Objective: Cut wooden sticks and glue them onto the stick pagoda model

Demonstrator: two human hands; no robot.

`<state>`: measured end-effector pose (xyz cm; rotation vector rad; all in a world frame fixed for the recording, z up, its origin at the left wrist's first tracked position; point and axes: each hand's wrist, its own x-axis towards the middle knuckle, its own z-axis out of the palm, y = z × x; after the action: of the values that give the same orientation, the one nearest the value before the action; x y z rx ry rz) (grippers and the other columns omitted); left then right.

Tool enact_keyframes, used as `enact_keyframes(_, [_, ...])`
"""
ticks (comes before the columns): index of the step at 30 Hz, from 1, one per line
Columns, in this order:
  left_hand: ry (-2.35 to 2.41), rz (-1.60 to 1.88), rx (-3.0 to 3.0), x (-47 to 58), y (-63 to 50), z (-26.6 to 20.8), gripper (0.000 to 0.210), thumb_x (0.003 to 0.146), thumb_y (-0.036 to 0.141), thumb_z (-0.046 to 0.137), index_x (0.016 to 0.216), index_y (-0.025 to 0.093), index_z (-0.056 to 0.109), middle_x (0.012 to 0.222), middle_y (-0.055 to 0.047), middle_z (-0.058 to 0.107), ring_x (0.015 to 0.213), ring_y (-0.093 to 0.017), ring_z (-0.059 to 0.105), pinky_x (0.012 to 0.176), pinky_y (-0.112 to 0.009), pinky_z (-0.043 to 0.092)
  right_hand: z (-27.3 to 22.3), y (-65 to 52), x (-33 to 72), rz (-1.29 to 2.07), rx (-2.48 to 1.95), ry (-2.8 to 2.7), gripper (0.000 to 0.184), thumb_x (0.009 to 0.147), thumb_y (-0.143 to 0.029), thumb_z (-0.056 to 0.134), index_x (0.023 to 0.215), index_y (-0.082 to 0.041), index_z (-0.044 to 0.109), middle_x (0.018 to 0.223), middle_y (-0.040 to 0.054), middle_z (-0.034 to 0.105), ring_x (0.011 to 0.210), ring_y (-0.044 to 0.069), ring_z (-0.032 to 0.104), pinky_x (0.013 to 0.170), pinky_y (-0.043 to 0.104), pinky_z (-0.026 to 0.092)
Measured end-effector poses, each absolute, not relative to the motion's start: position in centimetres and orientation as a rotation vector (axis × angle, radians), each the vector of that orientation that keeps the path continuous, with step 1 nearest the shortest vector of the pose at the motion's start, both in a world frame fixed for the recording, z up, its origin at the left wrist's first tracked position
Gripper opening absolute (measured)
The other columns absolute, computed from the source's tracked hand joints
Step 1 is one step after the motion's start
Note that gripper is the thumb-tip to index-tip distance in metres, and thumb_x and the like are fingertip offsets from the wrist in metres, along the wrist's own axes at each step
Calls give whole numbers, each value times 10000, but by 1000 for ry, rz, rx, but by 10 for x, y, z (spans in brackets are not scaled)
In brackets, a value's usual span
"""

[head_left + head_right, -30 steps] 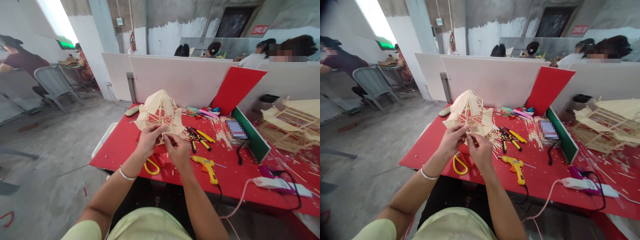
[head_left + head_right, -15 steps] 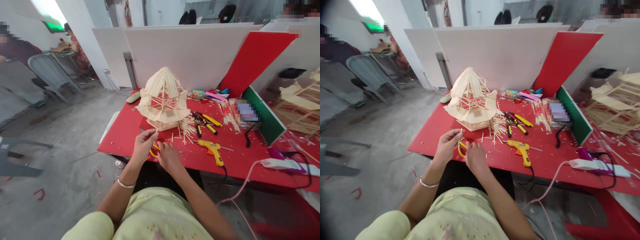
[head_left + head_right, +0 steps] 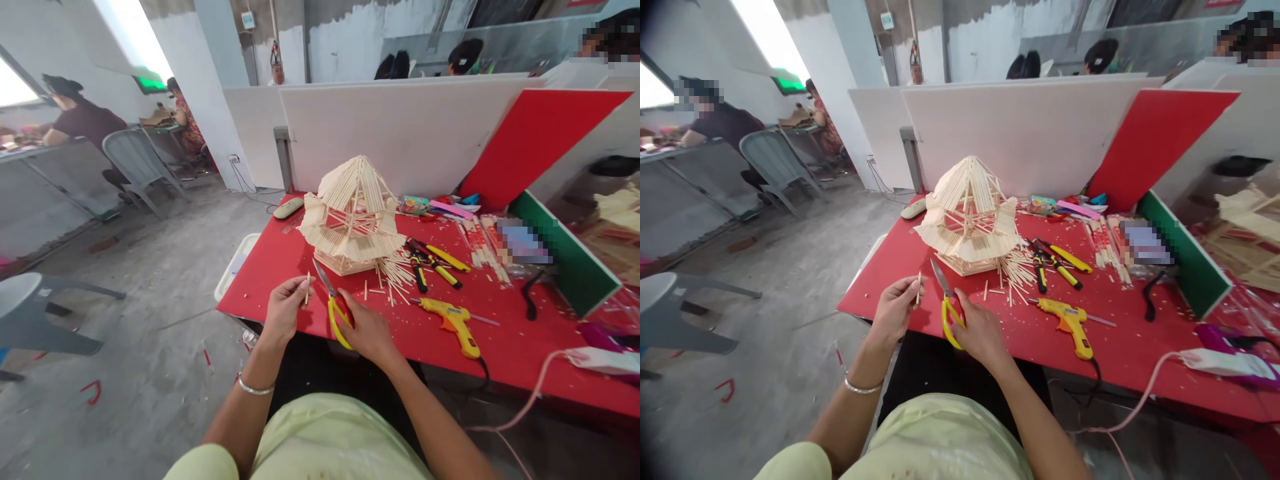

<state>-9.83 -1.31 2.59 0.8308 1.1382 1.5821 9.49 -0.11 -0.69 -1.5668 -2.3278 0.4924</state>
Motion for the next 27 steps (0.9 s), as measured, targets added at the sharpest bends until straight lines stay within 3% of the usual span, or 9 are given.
enact_keyframes(4, [1097, 1599, 778, -95, -10, 27, 299, 736, 382, 759, 912, 142, 731, 676, -24, 636, 540, -67, 482, 497, -187, 360, -1, -17, 94, 676, -1310, -2096, 622, 826, -312, 552, 1420, -271, 373, 1179, 83, 642, 962, 221, 621, 862, 356, 474])
enact_keyframes(10, [1053, 1678, 780, -77, -15, 39, 257, 719, 348, 780, 894, 165, 733, 677, -16, 653, 547, -81, 515, 497, -201, 381, 22, -27, 86, 625, -1239, -1890, 523, 771, -382, 654, 1228, -226, 455, 1039, 75, 607, 876, 210, 571, 842, 371, 478])
enact_keyframes(17, [997, 1716, 837, -54, -28, 57, 130, 728, 291, 775, 770, 176, 731, 596, 19, 589, 504, -70, 470, 494, -200, 388, 44, -43, 90, 313, -1241, -2061, 571, 877, -407, 558, 1398, -231, 403, 1003, 95, 574, 883, 231, 564, 747, 351, 461])
enact_keyframes(27, [945, 1736, 912, -31, -39, 81, 133, 723, 285, 780, 719, 168, 715, 580, 17, 588, 506, -80, 500, 489, -192, 407, 66, -55, 108, 91, -1273, -1975, 570, 878, -453, 558, 1382, -207, 453, 913, 69, 555, 781, 196, 556, 638, 308, 437])
